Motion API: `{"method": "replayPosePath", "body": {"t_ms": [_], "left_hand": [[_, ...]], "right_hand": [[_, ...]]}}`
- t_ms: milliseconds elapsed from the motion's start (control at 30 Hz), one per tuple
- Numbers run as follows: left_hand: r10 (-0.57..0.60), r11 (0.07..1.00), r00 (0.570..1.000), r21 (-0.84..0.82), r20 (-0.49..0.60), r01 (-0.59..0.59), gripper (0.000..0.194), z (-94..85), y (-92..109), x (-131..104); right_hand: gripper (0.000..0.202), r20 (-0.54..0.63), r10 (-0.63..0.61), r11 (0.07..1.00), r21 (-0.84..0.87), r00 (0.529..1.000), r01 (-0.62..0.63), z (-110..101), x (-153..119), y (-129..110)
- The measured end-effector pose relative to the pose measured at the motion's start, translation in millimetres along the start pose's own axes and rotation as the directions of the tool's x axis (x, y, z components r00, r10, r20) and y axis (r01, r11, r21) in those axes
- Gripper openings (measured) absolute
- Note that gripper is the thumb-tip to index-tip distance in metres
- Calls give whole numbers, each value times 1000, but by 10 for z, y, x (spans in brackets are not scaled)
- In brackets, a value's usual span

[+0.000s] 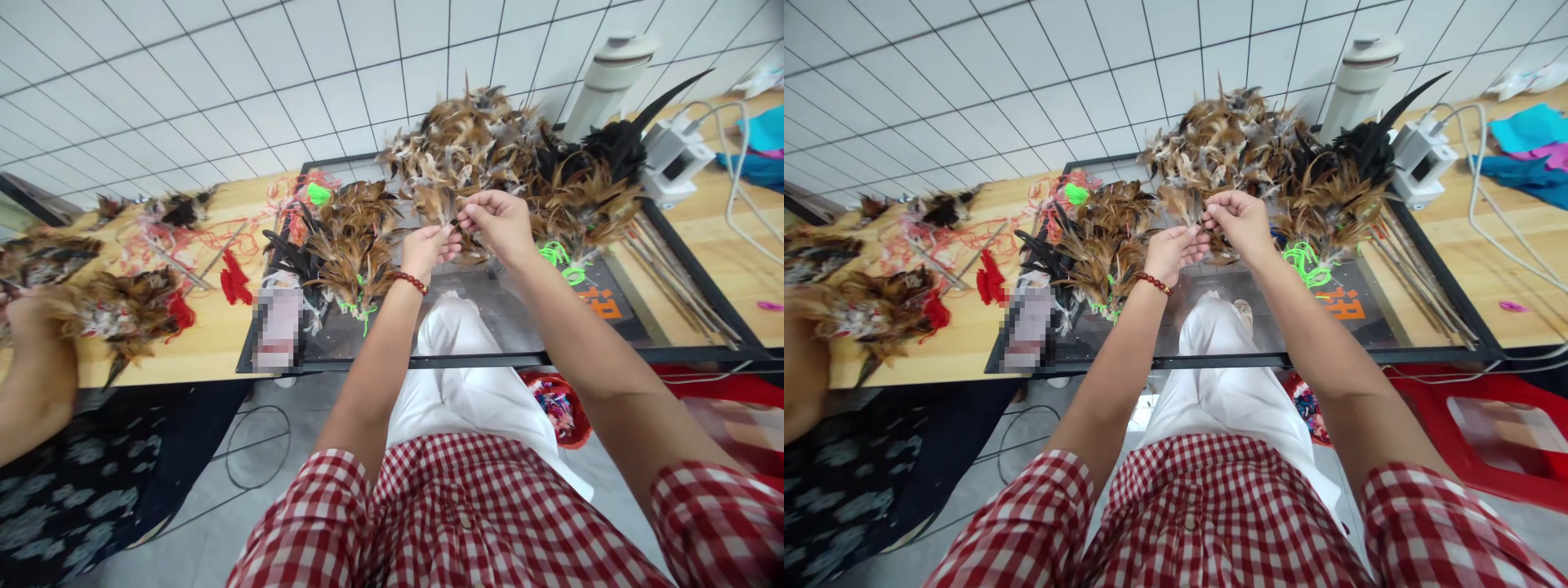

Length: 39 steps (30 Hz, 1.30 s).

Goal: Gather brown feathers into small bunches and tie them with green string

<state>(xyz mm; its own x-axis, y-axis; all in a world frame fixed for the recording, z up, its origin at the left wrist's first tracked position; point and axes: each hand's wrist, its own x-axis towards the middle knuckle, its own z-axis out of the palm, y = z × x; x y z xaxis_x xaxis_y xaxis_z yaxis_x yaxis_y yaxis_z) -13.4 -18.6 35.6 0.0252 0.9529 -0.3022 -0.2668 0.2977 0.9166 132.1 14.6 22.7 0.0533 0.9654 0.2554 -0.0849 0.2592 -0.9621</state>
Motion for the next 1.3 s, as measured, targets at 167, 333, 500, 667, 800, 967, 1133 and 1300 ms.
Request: {"method": "replayPosePath", "body": {"t_ms": [167, 333, 500, 667, 800, 967, 1133, 1300], "left_hand": [[-6, 993, 996, 118, 84, -3, 21, 14, -11, -18], [39, 985, 999, 171, 3, -39, 31, -2, 19, 18], [167, 976, 948, -92, -272, -198, 20, -113, 100, 115], [177, 954, 922, -169, -343, -246, 14, -168, 95, 169], [189, 944, 911, -188, -367, -272, 14, -162, 83, 189], [173, 944, 922, -210, -347, -256, 14, -114, 49, 188], [124, 948, 963, -259, -237, -186, 18, 18, -26, 135], [105, 935, 960, -302, -258, -184, 22, 51, -41, 122]], "right_hand": [[16, 44, -12, 998, -66, 999, 14, 58, -38, -26], [12, 12, -63, 979, -192, 998, 64, 29, -36, 19], [16, 87, -118, 701, -699, 989, 145, 100, -56, -4], [32, 195, 117, 309, -939, 974, 151, 452, -82, -129], [27, 166, 266, 247, -964, 950, 99, 518, -11, -109], [7, 97, 74, 560, -827, 993, 39, 132, 39, 3], [15, -84, 193, 941, -266, 978, -209, -141, -19, 52], [25, -128, 194, 977, -64, 973, -203, -116, -26, 30]]}}
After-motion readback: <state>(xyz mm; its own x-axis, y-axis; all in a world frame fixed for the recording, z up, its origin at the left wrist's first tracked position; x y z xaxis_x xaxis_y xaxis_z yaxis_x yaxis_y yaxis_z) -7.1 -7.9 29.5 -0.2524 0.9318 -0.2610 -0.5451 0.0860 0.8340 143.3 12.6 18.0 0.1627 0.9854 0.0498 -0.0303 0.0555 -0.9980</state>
